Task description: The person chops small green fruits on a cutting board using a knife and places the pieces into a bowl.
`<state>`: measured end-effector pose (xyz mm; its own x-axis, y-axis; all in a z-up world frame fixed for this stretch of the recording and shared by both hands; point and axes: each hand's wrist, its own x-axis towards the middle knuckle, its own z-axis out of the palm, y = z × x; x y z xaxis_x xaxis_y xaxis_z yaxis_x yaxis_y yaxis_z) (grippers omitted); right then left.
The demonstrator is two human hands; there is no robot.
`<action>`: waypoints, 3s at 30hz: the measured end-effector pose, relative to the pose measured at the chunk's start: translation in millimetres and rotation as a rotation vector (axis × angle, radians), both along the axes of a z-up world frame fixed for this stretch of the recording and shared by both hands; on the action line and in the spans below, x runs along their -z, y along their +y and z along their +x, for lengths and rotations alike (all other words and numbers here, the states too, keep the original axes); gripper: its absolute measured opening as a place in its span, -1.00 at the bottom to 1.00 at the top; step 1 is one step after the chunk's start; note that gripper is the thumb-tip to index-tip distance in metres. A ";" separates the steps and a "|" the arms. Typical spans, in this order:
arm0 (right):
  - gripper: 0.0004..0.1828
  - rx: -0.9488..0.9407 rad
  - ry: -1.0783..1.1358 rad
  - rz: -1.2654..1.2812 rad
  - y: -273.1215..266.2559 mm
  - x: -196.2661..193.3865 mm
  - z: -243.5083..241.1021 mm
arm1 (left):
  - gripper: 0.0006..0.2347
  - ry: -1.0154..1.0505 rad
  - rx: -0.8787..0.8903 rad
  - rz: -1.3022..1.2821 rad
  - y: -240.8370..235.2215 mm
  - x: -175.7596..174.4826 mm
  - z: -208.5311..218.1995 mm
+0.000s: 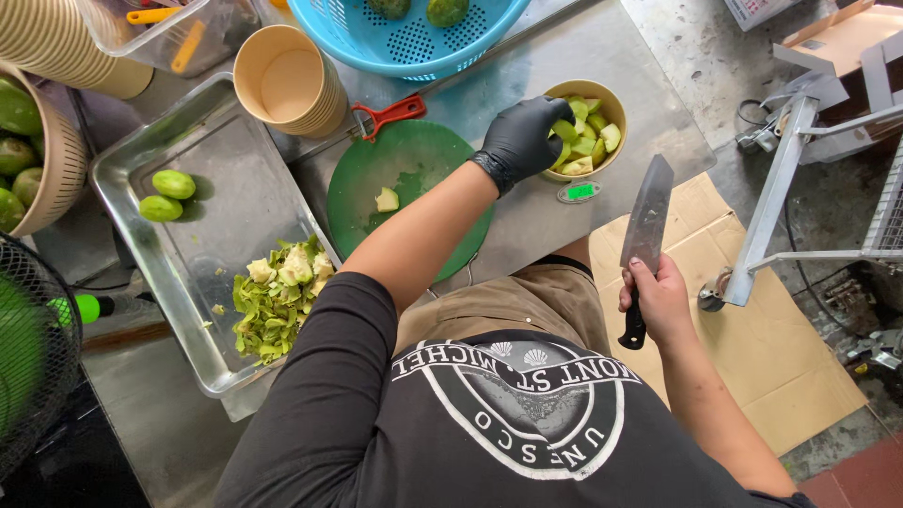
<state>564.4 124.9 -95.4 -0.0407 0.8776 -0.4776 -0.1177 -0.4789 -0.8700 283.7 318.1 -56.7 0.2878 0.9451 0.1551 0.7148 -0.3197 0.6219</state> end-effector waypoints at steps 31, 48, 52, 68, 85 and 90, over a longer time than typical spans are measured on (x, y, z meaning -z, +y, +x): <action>-0.86 -0.026 -0.030 0.044 2.3 -1.6 1.1 | -0.76 0.279 0.176 -0.083 -34.3 -2.2 30.4; -0.91 -0.106 -0.060 0.063 1.3 -2.5 -5.3 | -0.61 0.485 -0.369 -0.476 -109.2 23.9 -249.6; -0.90 -0.180 -0.082 0.085 10.0 -3.0 -17.6 | -0.45 0.196 -0.381 -0.109 -157.0 43.9 -226.1; -0.90 -0.038 -0.140 0.099 -17.4 -12.6 14.6 | -0.78 0.247 0.124 -0.295 6.8 -3.7 -38.1; -0.83 -0.242 -0.138 0.163 -3.3 -4.7 -4.6 | -0.73 0.100 -0.183 -0.032 -85.6 -48.9 -201.3; -0.82 -0.504 -0.145 0.167 5.5 0.2 -57.8 | -0.65 0.404 -0.687 -0.317 -225.0 -50.5 -367.2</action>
